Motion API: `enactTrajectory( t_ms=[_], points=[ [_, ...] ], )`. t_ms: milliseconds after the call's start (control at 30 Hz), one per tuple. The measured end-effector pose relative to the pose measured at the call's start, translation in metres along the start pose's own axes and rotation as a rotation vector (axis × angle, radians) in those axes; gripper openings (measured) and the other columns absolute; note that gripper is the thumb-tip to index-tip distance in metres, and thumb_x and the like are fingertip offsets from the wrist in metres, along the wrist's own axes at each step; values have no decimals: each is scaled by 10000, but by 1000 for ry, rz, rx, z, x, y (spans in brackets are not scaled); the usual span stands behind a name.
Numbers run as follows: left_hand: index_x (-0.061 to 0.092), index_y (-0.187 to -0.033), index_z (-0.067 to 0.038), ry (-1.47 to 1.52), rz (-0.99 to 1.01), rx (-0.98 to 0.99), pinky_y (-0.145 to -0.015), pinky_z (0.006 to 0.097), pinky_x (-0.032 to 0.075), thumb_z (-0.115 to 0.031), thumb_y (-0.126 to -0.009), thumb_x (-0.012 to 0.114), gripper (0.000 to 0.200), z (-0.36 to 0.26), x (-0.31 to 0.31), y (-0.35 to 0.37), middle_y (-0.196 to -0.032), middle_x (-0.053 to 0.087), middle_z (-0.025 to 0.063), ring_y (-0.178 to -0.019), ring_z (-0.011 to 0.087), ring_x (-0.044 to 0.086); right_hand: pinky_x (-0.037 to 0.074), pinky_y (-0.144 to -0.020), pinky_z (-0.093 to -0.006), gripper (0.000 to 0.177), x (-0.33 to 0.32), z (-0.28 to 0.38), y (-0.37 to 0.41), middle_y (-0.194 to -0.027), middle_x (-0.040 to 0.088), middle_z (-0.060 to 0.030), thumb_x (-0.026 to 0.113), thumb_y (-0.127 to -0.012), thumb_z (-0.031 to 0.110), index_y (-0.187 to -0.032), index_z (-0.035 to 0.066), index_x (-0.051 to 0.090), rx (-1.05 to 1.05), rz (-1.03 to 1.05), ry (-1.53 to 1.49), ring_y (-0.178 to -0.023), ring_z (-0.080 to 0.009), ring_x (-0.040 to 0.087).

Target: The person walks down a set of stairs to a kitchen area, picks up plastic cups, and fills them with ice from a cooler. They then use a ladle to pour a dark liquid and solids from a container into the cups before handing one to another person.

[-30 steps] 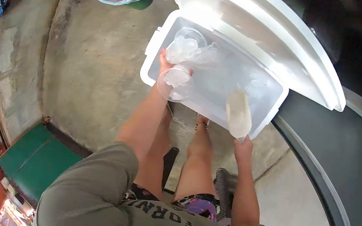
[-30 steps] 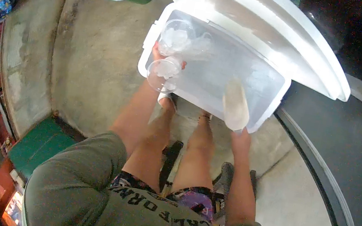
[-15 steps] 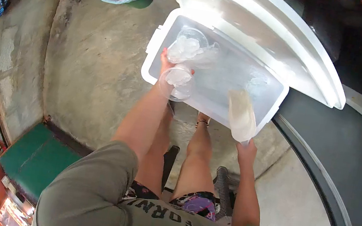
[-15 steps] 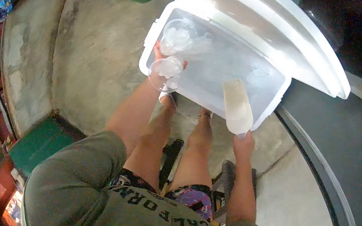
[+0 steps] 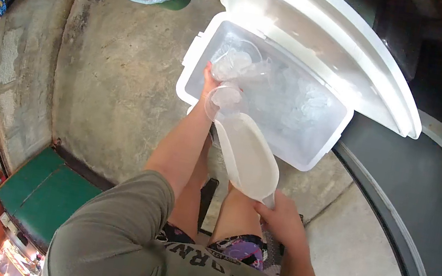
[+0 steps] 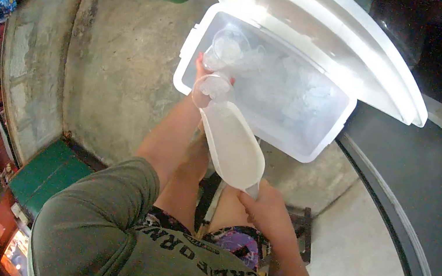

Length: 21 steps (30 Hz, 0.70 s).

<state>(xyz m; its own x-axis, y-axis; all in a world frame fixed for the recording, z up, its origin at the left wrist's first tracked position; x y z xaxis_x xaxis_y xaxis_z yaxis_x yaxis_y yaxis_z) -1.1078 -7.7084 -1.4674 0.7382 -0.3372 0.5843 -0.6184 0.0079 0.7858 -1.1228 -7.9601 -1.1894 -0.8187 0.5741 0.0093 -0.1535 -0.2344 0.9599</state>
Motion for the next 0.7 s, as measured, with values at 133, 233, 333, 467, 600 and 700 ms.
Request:
enactTrajectory(
  t_ms=[133, 233, 333, 467, 600, 700],
  points=[
    [479, -1261, -101, 39, 68, 30, -603, 454, 523, -791, -750, 318, 874, 0, -11, -12, -1003, 609, 154, -710, 337, 618, 495, -609, -354, 434, -16, -5, 12, -744, 626, -116, 641, -793, 273, -1109, -10, 552, 45, -18, 23, -619, -171, 597],
    [467, -1274, -118, 60, 55, 26, -574, 453, 515, -779, -762, 300, 853, -4, -9, -14, -1066, 587, 156, -683, 346, 599, 498, -598, -365, 415, -46, -29, 6, -772, 636, -142, 646, -775, 245, -1085, -17, 560, 65, -152, 163, -641, -214, 624],
    [457, -1282, -127, 102, 17, 2, -528, 448, 495, -772, -770, 277, 843, -8, 5, -6, -1078, 570, 161, -643, 358, 580, 498, -638, -384, 384, -71, -63, -46, -802, 636, -170, 665, -748, 191, -1056, -18, 571, -41, -456, 412, -729, -257, 634],
    [459, -1272, -124, 15, 145, 30, -511, 438, 469, -780, -769, 247, 854, -12, 10, 15, -1025, 567, 175, -626, 361, 564, 460, -867, -456, 584, -81, -86, -146, -1069, 579, -259, 706, -729, 208, -1226, 1, 479, -1, -558, 705, -1001, -405, 568],
    [456, -1278, -123, -156, 94, 94, -513, 428, 469, -780, -779, 236, 853, -20, 47, 78, -1020, 579, 173, -667, 335, 572, 440, -922, -432, 1029, -61, -28, -151, -1329, 414, -217, 850, -585, 193, -1410, 66, 248, -619, -591, 367, -1162, -367, 474],
    [417, -1322, -123, 81, 206, -52, -526, 426, 505, -723, -841, 252, 787, -17, 37, 107, -1120, 580, 163, -770, 291, 610, 427, -934, -423, 1187, -31, 34, -128, -1384, 356, -141, 893, -523, 210, -1453, 128, 161, -924, -377, -76, -1223, -292, 403]
  ],
)
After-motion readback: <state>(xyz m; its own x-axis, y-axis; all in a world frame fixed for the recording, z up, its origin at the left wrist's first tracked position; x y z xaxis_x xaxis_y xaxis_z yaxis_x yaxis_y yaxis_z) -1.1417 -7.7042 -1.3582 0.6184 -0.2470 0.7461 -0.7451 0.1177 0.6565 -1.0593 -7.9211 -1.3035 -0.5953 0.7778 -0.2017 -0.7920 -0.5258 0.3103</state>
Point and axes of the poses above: each hand's wrist, its own y-axis away from the middle knuckle, its own x-axis out of the palm, z = x × y, the point moved 2 cm from there along -y, towards the middle knuckle
